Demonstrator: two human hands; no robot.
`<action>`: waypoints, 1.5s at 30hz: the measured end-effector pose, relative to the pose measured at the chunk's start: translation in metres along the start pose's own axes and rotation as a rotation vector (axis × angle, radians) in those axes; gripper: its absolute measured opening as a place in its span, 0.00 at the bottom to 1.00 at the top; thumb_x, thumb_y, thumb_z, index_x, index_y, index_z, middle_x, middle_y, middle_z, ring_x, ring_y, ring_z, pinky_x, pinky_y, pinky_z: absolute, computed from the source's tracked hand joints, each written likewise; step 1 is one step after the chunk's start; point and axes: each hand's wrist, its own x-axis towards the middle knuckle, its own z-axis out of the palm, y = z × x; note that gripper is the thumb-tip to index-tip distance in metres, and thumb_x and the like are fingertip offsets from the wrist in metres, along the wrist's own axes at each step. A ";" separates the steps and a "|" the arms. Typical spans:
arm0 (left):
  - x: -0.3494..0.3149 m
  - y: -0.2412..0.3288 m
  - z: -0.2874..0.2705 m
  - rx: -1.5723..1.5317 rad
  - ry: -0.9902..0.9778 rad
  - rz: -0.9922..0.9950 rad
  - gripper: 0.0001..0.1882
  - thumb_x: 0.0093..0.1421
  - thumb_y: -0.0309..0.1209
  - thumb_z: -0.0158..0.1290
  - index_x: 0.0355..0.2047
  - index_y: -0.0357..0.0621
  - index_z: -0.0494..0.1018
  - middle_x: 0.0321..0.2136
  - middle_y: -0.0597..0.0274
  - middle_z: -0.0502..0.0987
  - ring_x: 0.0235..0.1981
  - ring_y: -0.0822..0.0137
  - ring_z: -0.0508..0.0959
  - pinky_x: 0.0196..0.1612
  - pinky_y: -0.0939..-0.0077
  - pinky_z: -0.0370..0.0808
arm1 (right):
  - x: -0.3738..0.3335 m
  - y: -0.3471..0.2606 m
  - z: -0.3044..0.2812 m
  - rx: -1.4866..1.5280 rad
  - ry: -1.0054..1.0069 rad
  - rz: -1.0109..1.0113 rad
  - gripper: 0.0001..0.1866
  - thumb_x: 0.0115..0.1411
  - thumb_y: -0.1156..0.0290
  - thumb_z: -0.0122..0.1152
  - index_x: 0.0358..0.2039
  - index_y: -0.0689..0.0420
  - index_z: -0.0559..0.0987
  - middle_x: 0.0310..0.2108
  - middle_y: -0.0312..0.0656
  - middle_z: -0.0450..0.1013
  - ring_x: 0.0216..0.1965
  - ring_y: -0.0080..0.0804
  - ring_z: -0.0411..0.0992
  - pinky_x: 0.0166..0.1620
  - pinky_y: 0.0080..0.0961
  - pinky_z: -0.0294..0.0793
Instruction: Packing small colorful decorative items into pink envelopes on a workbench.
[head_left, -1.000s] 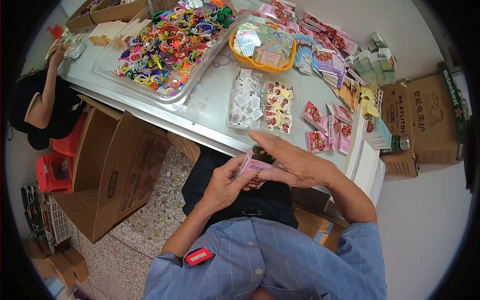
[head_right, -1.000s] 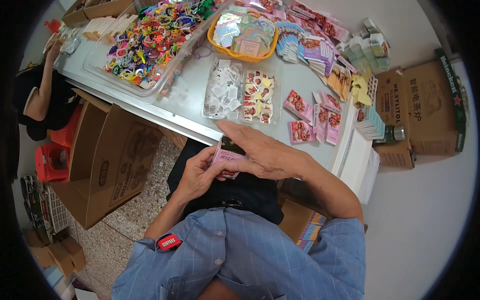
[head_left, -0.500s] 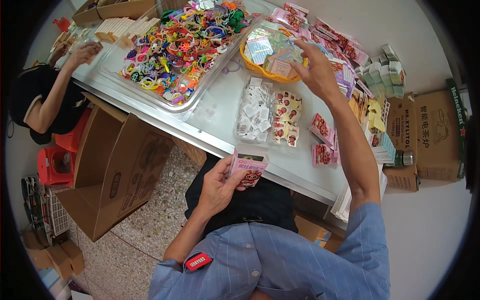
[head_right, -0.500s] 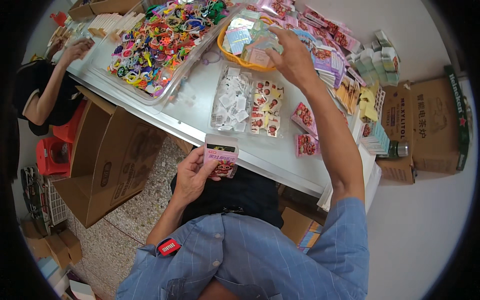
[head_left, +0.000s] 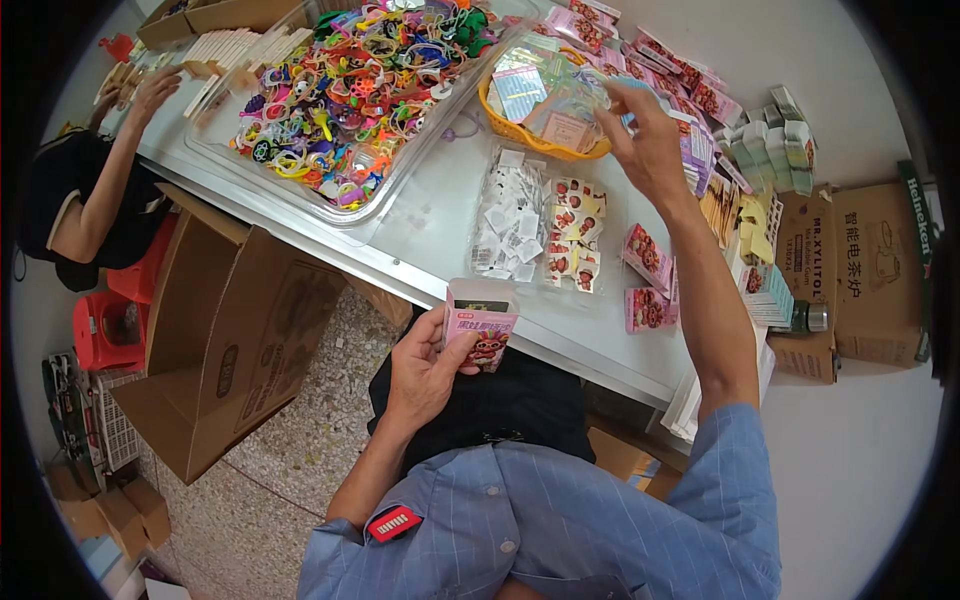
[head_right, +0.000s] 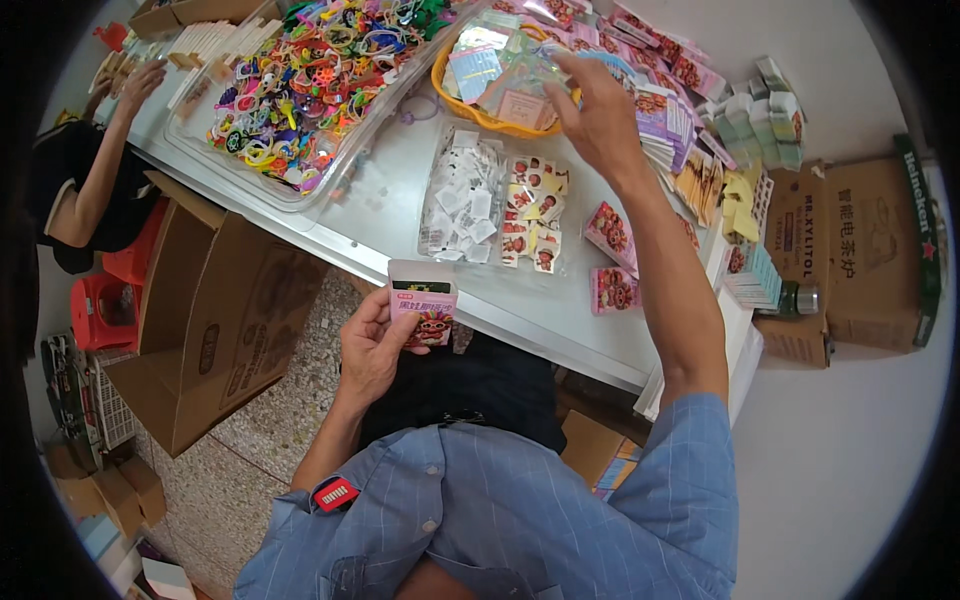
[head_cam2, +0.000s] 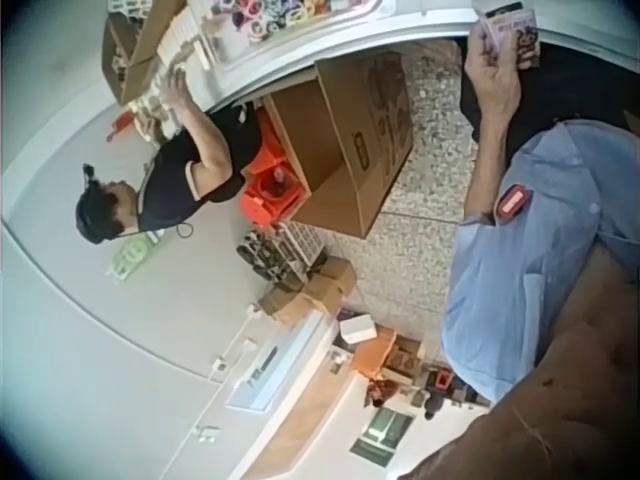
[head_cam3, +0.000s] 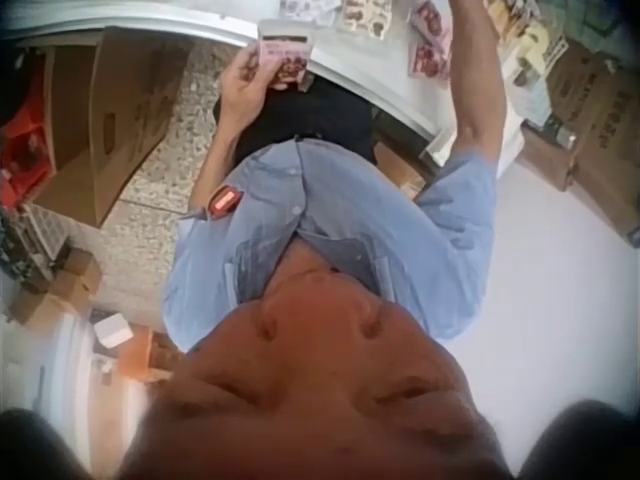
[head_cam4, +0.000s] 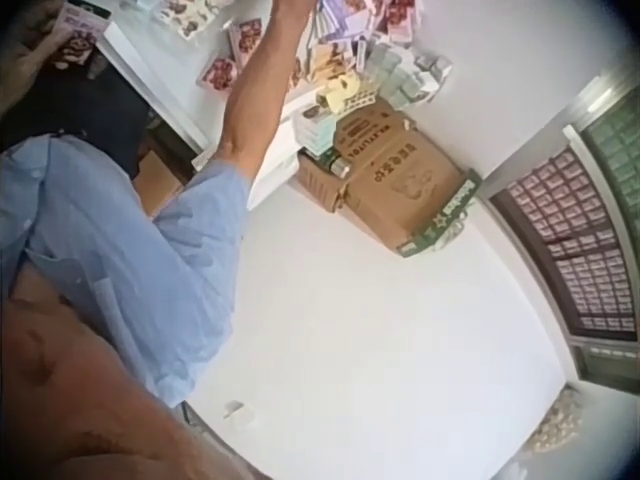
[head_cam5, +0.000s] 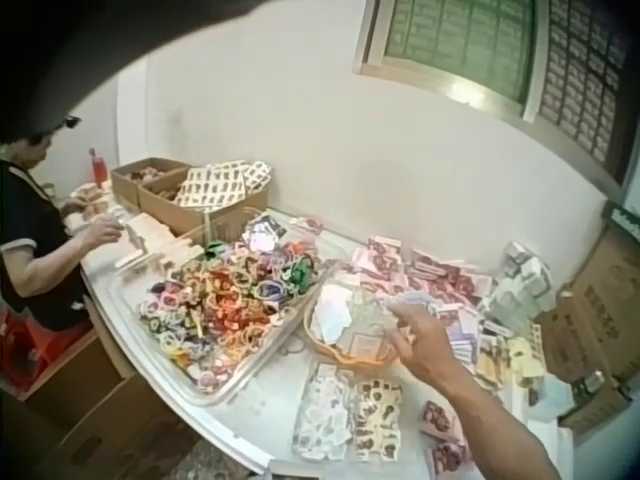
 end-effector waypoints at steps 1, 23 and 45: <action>-0.001 0.000 -0.002 0.000 0.017 -0.004 0.23 0.70 0.29 0.53 0.62 0.33 0.65 0.47 0.56 0.81 0.42 0.72 0.82 0.36 0.82 0.82 | -0.008 -0.010 -0.009 0.065 -0.140 0.012 0.15 0.62 0.69 0.66 0.49 0.56 0.82 0.42 0.44 0.79 0.37 0.36 0.78 0.38 0.32 0.77; -0.006 -0.009 0.011 -0.005 0.039 0.003 0.21 0.70 0.30 0.54 0.60 0.33 0.66 0.45 0.57 0.81 0.40 0.72 0.82 0.34 0.82 0.82 | -0.095 -0.032 0.003 -0.100 -0.584 -0.101 0.06 0.58 0.72 0.60 0.32 0.60 0.81 0.28 0.49 0.78 0.34 0.48 0.76 0.46 0.44 0.72; -0.006 -0.015 0.019 0.076 -0.036 0.043 0.24 0.69 0.28 0.57 0.62 0.36 0.67 0.47 0.59 0.80 0.43 0.73 0.80 0.40 0.79 0.80 | -0.112 -0.127 -0.072 0.688 -0.578 0.011 0.04 0.63 0.76 0.62 0.39 0.59 0.81 0.59 0.46 0.71 0.64 0.46 0.65 0.65 0.42 0.64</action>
